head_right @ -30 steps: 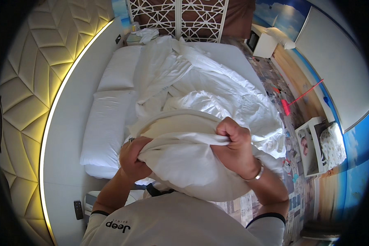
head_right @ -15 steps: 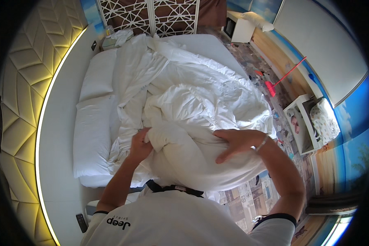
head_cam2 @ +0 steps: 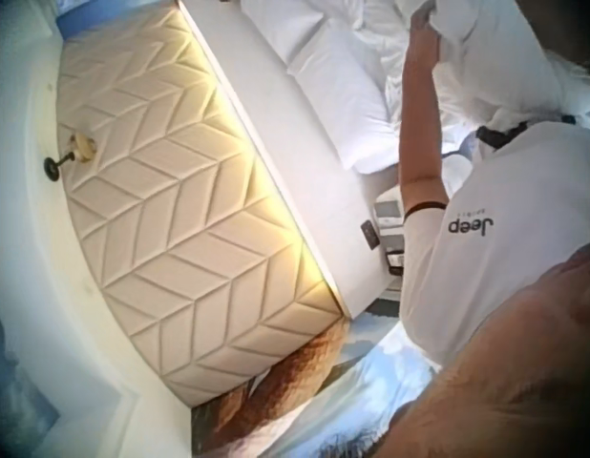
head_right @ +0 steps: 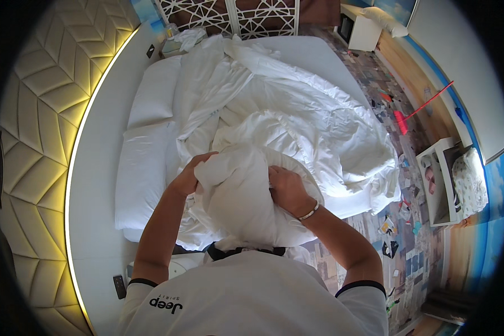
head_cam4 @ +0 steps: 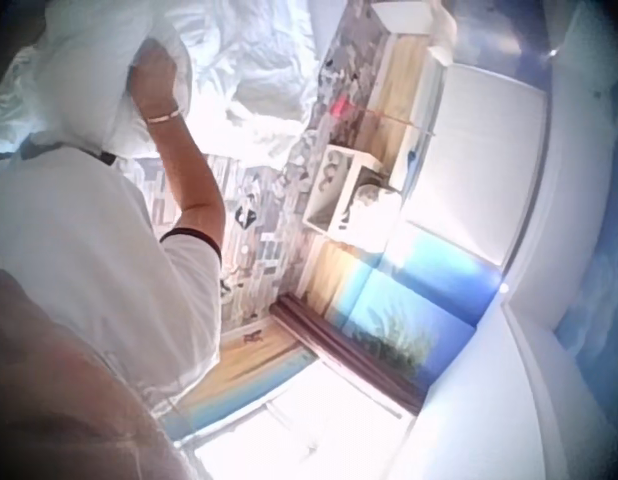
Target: The person makes a bed by arranging white pillows and smoothing a white duvet. They place pillows at the head of the bed, fold and tuck the duvet, and adjust the bedding to create a neat appearance.
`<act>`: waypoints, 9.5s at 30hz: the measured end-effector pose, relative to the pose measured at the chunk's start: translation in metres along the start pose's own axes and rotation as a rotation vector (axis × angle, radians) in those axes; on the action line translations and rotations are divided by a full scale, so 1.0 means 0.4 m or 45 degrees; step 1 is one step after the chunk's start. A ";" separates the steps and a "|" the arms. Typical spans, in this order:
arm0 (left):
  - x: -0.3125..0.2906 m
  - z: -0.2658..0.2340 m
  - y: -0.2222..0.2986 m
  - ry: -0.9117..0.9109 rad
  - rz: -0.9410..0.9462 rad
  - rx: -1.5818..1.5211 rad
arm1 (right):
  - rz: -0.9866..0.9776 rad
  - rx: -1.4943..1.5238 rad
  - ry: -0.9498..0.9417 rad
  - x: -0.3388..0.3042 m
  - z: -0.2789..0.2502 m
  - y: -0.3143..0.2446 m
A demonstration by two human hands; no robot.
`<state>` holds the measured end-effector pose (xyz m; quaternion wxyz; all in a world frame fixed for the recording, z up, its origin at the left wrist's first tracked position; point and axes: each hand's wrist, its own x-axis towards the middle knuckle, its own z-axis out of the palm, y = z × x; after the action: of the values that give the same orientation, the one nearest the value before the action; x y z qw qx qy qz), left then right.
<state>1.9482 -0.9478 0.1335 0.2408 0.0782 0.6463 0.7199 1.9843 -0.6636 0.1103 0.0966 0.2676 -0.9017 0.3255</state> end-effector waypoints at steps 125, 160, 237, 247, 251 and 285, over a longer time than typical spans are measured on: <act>0.012 0.274 0.046 -0.325 0.063 1.431 | -0.038 0.070 -0.165 0.174 0.081 0.250; 0.027 0.134 -0.024 -0.099 0.140 1.657 | -0.498 0.415 -0.508 0.159 -0.006 0.161; -0.384 -0.088 -0.529 0.657 -0.349 0.958 | -0.850 0.349 -0.528 0.110 0.754 -0.085; -0.241 -0.165 -0.191 0.406 -0.291 0.622 | -0.491 0.033 -0.518 0.262 0.470 -0.107; -0.170 -0.186 -0.105 0.353 -0.108 0.417 | -0.244 -0.103 -0.428 0.305 0.337 -0.149; -0.047 -0.120 -0.657 0.427 -0.646 1.082 | -0.273 -0.197 -0.641 0.205 0.823 0.419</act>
<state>2.0089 -0.9863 -0.1245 0.2478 -0.1063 0.9097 0.3159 1.8241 -0.8003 -0.2041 -0.0763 0.4257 -0.8861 0.1668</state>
